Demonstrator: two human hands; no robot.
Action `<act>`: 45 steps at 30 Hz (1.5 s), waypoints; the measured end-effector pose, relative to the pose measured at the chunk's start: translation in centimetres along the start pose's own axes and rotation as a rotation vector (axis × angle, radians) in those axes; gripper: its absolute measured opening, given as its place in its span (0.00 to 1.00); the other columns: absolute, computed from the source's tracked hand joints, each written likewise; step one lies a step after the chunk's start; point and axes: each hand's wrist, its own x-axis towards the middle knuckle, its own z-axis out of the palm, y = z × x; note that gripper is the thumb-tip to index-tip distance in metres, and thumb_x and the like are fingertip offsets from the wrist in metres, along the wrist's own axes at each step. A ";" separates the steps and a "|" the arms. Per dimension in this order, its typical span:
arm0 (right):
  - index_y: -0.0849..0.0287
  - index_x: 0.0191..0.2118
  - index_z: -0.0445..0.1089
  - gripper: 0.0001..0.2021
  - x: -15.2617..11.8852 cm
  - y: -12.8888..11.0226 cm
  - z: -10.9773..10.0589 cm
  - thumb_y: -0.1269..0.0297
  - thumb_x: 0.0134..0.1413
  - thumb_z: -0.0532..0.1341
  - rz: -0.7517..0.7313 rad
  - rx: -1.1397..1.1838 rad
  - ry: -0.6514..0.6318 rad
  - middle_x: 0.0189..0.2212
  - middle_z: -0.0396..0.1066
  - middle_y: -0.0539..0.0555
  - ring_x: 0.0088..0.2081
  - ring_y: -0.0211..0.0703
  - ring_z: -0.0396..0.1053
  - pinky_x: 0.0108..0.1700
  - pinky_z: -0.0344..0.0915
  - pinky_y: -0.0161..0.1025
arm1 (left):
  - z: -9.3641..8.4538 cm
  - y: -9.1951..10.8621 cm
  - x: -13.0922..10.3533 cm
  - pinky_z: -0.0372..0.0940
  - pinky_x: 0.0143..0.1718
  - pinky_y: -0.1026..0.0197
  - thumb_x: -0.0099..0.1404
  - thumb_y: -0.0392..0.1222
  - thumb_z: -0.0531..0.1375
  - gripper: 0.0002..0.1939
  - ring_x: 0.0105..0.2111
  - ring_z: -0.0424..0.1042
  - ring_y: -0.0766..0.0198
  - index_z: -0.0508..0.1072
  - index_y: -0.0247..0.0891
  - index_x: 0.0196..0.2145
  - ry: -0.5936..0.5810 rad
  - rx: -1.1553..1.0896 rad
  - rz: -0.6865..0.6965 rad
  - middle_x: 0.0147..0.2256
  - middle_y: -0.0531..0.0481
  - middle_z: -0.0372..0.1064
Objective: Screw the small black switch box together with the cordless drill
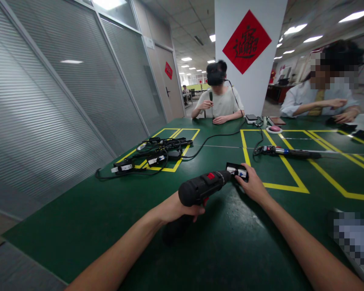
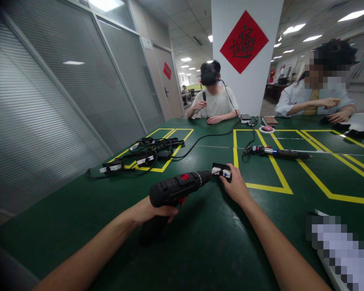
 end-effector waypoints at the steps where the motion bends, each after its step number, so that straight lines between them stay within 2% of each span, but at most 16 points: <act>1: 0.60 0.60 0.57 0.28 0.0 0.0 0.0 0.55 0.55 0.58 0.002 0.002 0.000 0.55 0.62 0.63 0.56 0.55 0.64 0.58 0.61 0.51 | 0.0 0.0 0.0 0.66 0.26 0.64 0.54 0.39 0.68 0.22 0.28 0.67 0.68 0.69 0.36 0.46 -0.001 -0.001 -0.003 0.36 0.51 0.65; 7: 0.59 0.59 0.57 0.28 0.0 0.1 0.0 0.54 0.56 0.57 -0.010 0.012 0.003 0.55 0.62 0.63 0.55 0.55 0.65 0.58 0.61 0.52 | -0.1 0.1 0.0 0.66 0.26 0.64 0.55 0.39 0.68 0.22 0.26 0.67 0.70 0.68 0.37 0.47 -0.022 -0.002 -0.027 0.37 0.52 0.66; 12: 0.56 0.59 0.57 0.26 0.0 0.2 0.0 0.55 0.56 0.57 -0.022 0.015 0.008 0.54 0.62 0.62 0.54 0.55 0.66 0.57 0.62 0.54 | -0.1 -0.1 0.0 0.66 0.25 0.64 0.54 0.39 0.68 0.23 0.29 0.67 0.67 0.69 0.37 0.47 -0.018 -0.022 -0.017 0.37 0.50 0.66; 45: 0.56 0.59 0.57 0.27 -0.1 -0.1 -0.1 0.55 0.55 0.57 -0.003 0.012 -0.001 0.55 0.62 0.62 0.55 0.56 0.65 0.55 0.64 0.53 | 0.2 0.6 -0.1 0.65 0.26 0.63 0.53 0.38 0.68 0.20 0.27 0.66 0.69 0.70 0.35 0.43 0.011 0.021 -0.040 0.33 0.53 0.64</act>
